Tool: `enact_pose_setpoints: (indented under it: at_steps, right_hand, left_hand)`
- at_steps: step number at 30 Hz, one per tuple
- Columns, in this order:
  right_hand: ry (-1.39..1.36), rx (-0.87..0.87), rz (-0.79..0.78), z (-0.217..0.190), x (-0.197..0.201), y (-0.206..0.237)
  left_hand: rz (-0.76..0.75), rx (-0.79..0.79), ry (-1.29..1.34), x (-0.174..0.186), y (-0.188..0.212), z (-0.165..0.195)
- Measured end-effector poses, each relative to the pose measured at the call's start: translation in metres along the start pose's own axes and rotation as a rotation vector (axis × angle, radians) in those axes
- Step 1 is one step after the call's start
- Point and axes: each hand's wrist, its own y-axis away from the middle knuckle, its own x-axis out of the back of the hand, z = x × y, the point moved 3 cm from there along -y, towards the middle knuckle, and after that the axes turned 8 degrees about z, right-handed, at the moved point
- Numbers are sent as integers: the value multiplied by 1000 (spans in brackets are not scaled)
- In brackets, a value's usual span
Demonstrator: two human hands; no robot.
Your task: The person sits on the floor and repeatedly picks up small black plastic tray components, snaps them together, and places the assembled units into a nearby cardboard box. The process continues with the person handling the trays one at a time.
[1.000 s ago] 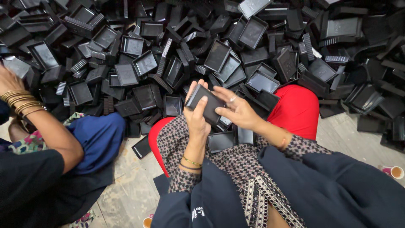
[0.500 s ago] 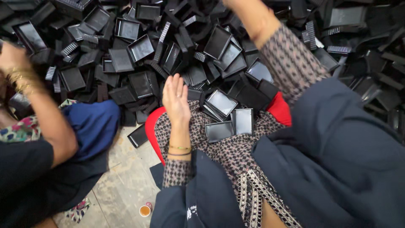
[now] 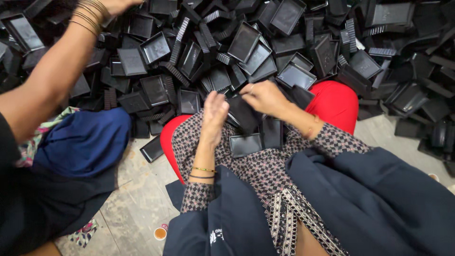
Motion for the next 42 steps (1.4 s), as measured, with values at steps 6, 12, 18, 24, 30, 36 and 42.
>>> enact_pose_setpoints:
  at_steps: [6, 12, 18, 24, 30, 36, 42]
  right_hand:
    - [-670, -225, -208, -5, -43, -36]
    - [154, 77, -499, 41, -61, -50]
    - [-31, 116, 128, -15, 13, -4]
    - [-367, 28, -15, -72, 28, 34]
    - [-353, -40, 168, -66, 26, 29]
    - [-377, 43, 165, -77, 12, 44]
    - [-211, 229, 115, -78, 16, 55]
  left_hand:
    - [104, 15, 357, 8, -3, 6]
    - [186, 147, 523, 49, 11, 44]
    - [22, 519, 415, -12, 49, 17]
    - [171, 307, 444, -45, 5, 5]
    - [117, 76, 335, -65, -6, 19]
    - [258, 41, 417, -50, -10, 34]
    - [377, 129, 528, -52, -7, 18]
